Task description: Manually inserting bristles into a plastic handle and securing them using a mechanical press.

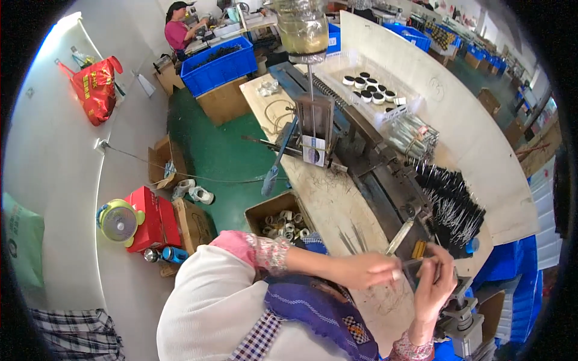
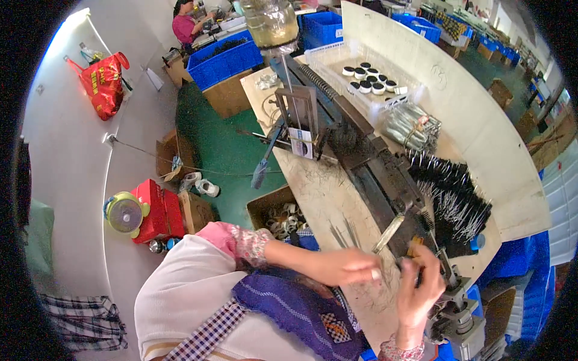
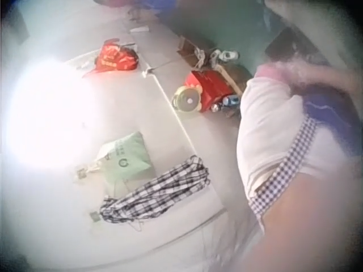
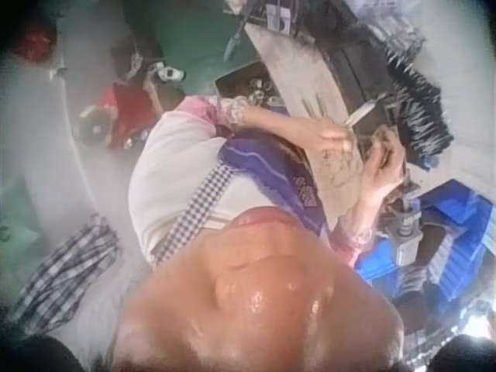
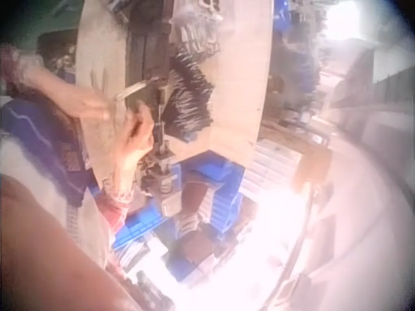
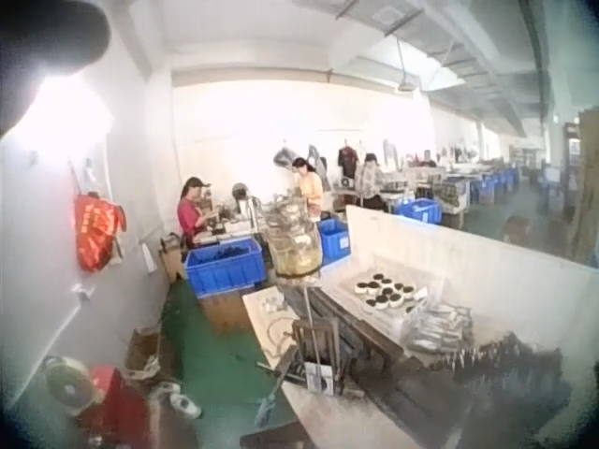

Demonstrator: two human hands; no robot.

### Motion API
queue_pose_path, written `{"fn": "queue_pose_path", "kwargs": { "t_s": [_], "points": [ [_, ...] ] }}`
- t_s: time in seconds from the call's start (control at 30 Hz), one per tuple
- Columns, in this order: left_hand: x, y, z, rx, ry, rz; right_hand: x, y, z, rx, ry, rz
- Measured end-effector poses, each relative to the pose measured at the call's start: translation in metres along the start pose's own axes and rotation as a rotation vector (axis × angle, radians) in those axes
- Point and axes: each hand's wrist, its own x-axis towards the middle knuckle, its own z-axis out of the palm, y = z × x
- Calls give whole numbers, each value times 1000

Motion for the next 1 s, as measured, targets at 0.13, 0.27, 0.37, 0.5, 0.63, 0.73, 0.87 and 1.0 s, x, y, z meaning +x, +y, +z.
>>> {"fn": "queue_pose_path", "kwargs": {
  "t_s": [0.13,0.27,0.37,0.5,0.63,0.73,0.87,1.0],
  "points": [
    [-4,-49,-29,79,340,69,13,36,-37,-432,129,17],
    [21,-44,14,-407,395,-71,30,59,-25,-529,-7,-142],
    [31,-7,27,-919,289,-336,39,61,-18,-617,-77,-221],
    [45,46,-24,-1049,272,-167,46,71,-17,-731,-68,-290],
    [32,9,-97,-2050,243,-83,48,76,-21,-751,-91,-274],
    [-5,-18,-92,-1532,622,-79,57,63,-23,-639,-94,-245],
    [-39,-19,-60,-843,546,-252,122,70,-16,-742,-286,3],
    [-5,-31,-25,-458,14,-368,182,120,35,-636,-543,278]
  ]
}}
